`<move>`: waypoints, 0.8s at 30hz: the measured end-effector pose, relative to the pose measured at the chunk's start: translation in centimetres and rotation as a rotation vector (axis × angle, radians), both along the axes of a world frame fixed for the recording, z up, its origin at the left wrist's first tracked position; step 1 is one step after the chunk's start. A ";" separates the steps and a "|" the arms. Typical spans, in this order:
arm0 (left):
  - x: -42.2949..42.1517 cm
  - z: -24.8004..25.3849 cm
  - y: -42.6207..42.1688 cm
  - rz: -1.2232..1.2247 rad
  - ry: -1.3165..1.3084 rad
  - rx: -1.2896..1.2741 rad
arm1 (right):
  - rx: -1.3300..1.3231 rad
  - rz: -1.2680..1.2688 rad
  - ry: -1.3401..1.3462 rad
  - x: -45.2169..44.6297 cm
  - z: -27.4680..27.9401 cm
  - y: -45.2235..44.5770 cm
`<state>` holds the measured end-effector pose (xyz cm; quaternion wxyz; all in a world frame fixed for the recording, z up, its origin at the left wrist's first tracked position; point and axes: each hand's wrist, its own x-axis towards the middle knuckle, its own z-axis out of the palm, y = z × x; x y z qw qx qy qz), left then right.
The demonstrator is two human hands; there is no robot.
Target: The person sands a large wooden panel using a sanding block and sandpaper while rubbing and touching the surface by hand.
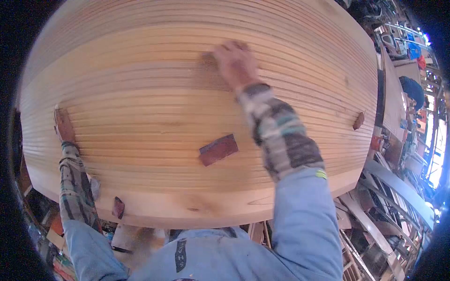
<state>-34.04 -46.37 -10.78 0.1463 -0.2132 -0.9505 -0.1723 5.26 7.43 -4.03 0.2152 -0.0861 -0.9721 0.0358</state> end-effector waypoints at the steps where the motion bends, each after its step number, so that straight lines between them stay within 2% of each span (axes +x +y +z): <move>1: 0.3 0.1 0.4 -0.002 -0.004 -0.001 | 0.153 0.022 0.010 2.9 -0.4 2.6; 2: 0.6 0.2 0.4 -0.003 -0.011 0.010 | 0.094 -0.160 -0.111 7.3 -0.5 5.3; 4: 0.9 0.2 0.6 0.001 -0.024 0.025 | 0.216 -0.219 -0.204 16.1 1.3 10.6; 6: 1.2 0.5 0.8 0.029 -0.010 -0.069 | -0.034 -0.420 -0.083 24.9 0.2 18.4; 8: 1.7 1.4 1.2 0.031 -0.025 -0.091 | -0.056 -0.439 -0.113 24.8 1.4 18.0; 9: 2.0 1.7 1.4 0.029 -0.034 -0.110 | -0.076 -0.461 -0.136 24.3 1.7 18.0; 10: 1.7 1.5 1.0 0.032 -0.030 -0.110 | -0.147 -0.442 -0.188 23.1 -0.3 17.7; 11: 0.8 0.5 -0.2 -0.017 -0.047 -0.037 | -0.267 -0.348 -0.138 18.2 0.9 12.9; 13: -0.5 -1.1 -1.0 -0.103 -0.070 0.039 | -0.163 -0.095 -0.182 9.2 2.6 4.7; 15: -0.5 -0.9 -1.1 -0.037 -0.102 0.062 | -0.422 0.063 -0.062 1.5 -2.0 0.4; 17: 1.0 -1.3 2.3 -0.050 -0.090 0.063 | -0.668 0.106 0.109 -0.2 -3.4 -0.3; 18: 2.8 -1.6 3.4 -0.033 -0.089 0.053 | -0.488 0.125 0.143 0.7 -1.8 0.7; 20: 7.7 -1.7 5.0 0.032 -0.085 0.030 | -0.117 -0.081 -0.364 5.3 0.4 4.5; 21: 10.1 -1.2 6.1 0.067 -0.085 0.021 | -0.333 -0.085 -0.270 9.9 0.6 7.8; 22: 12.9 0.0 8.5 0.075 -0.083 0.021 | 0.040 -0.106 -0.288 15.4 -0.4 12.7; 24: 16.7 3.0 13.2 0.251 -0.063 -0.256 | 0.063 -0.288 -0.211 24.7 0.6 19.1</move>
